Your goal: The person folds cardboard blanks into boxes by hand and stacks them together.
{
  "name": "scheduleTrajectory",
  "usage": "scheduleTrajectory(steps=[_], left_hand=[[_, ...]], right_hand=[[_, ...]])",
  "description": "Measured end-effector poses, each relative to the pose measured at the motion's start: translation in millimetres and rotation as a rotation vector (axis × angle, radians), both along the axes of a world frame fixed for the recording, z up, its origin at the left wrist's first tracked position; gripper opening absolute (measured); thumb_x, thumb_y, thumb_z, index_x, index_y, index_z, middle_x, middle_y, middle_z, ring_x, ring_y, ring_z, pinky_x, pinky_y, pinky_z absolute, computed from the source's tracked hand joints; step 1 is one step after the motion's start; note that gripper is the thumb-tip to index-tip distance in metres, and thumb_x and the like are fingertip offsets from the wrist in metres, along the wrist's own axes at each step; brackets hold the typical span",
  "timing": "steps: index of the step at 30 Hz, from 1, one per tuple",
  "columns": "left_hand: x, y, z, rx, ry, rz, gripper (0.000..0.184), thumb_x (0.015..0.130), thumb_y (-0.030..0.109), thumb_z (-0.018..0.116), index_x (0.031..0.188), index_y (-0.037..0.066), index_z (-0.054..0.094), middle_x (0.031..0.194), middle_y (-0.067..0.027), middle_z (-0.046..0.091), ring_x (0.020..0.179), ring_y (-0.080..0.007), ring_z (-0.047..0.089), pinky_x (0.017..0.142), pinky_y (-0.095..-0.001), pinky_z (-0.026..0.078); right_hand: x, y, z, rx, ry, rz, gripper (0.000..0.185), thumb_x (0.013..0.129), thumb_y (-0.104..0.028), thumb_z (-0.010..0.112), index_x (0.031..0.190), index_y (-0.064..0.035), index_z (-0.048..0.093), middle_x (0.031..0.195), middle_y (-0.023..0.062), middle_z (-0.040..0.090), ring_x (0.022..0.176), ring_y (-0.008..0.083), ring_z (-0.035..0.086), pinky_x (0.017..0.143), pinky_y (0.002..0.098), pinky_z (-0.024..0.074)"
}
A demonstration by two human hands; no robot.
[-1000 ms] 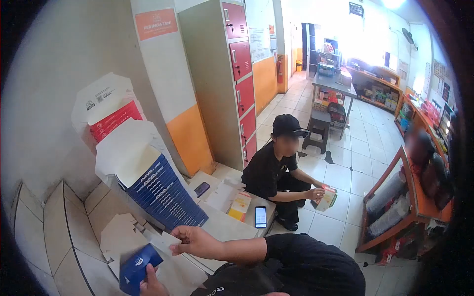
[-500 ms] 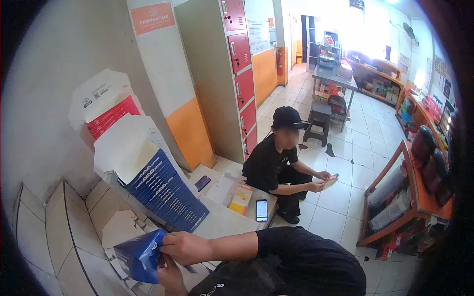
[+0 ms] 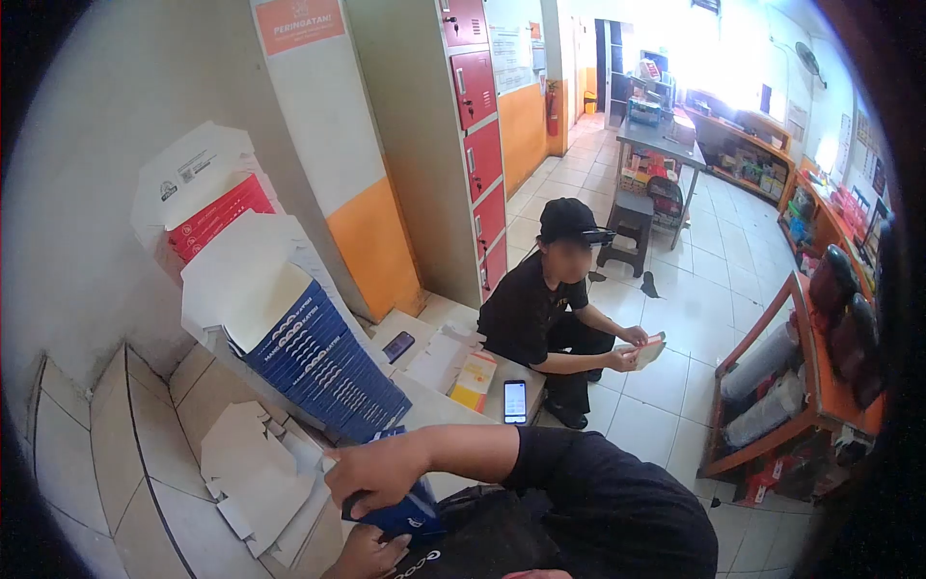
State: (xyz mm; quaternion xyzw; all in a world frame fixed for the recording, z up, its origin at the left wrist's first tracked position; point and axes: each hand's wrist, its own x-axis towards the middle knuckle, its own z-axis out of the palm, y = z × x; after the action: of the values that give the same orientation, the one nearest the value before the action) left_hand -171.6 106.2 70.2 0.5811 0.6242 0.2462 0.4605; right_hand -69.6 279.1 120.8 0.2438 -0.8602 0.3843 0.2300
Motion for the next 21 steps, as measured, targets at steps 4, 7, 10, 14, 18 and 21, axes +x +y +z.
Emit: scheduleTrajectory(steps=[4,7,10,14,18,21], left_hand=[[-17.1,0.8,-45.1,-0.123,-0.41,0.18,0.039,0.074,0.004,0.067,0.109,0.001,0.053,0.102,-0.0081,0.06,0.1,-0.0203,0.056,0.086,-0.0343,0.044],[-22.4,8.9,-44.6,-0.184,-0.461,0.158,0.041,0.071,0.005,0.071,0.108,0.001,0.053,0.101,-0.009,0.06,0.096,-0.0196,0.057,0.082,-0.0339,0.046],[3.7,15.5,-12.6,-0.08,-0.444,0.208,0.037,0.071,0.005,0.073,0.102,0.001,0.055,0.092,-0.0084,0.063,0.085,-0.0152,0.06,0.075,-0.0293,0.05],[-12.2,28.2,-27.1,-0.048,-0.185,-0.08,0.04,0.07,0.012,0.075,0.104,0.003,0.056,0.093,-0.007,0.063,0.088,-0.0135,0.059,0.076,-0.0269,0.048],[-36.0,36.1,-21.3,-0.186,-0.275,-0.174,0.038,0.07,0.014,0.075,0.104,0.004,0.059,0.095,-0.0076,0.063,0.092,-0.0161,0.058,0.082,-0.0302,0.046],[-67.5,58.7,23.3,0.538,0.331,-0.522,0.031,0.069,0.017,0.073,0.096,0.007,0.063,0.096,-0.01,0.062,0.093,-0.0254,0.059,0.08,-0.0355,0.046]], right_hand=[[4.3,11.8,1.4,-0.373,-0.013,0.047,0.011,0.068,-0.006,0.066,0.074,0.0001,0.06,0.074,0.0115,0.054,0.073,0.0291,0.053,0.064,0.0371,0.0412],[6.3,2.0,-6.2,-0.048,-0.072,-0.031,0.012,0.059,-0.009,0.064,0.065,0.0003,0.059,0.073,0.0133,0.054,0.073,0.0324,0.054,0.061,0.0388,0.0417],[6.8,-9.6,-8.9,0.194,-0.136,0.02,0.013,0.057,-0.011,0.061,0.062,-0.0004,0.057,0.073,0.0133,0.053,0.072,0.0338,0.054,0.061,0.0386,0.0421],[-2.5,-4.3,-23.4,0.301,-0.452,0.389,0.016,0.066,-0.016,0.06,0.076,-0.0048,0.066,0.086,0.0125,0.056,0.083,0.0304,0.053,0.069,0.0376,0.0435],[19.3,2.1,-15.8,-0.039,-0.156,-0.015,0.038,0.07,-0.037,0.066,0.086,-0.0021,0.063,0.08,0.0168,0.058,0.08,0.0369,0.056,0.069,0.0416,0.0437],[54.7,20.6,2.3,0.272,-0.772,-0.111,0.04,0.077,-0.042,0.064,0.086,-0.0036,0.061,0.075,0.0188,0.059,0.08,0.0363,0.058,0.071,0.0425,0.0433]])
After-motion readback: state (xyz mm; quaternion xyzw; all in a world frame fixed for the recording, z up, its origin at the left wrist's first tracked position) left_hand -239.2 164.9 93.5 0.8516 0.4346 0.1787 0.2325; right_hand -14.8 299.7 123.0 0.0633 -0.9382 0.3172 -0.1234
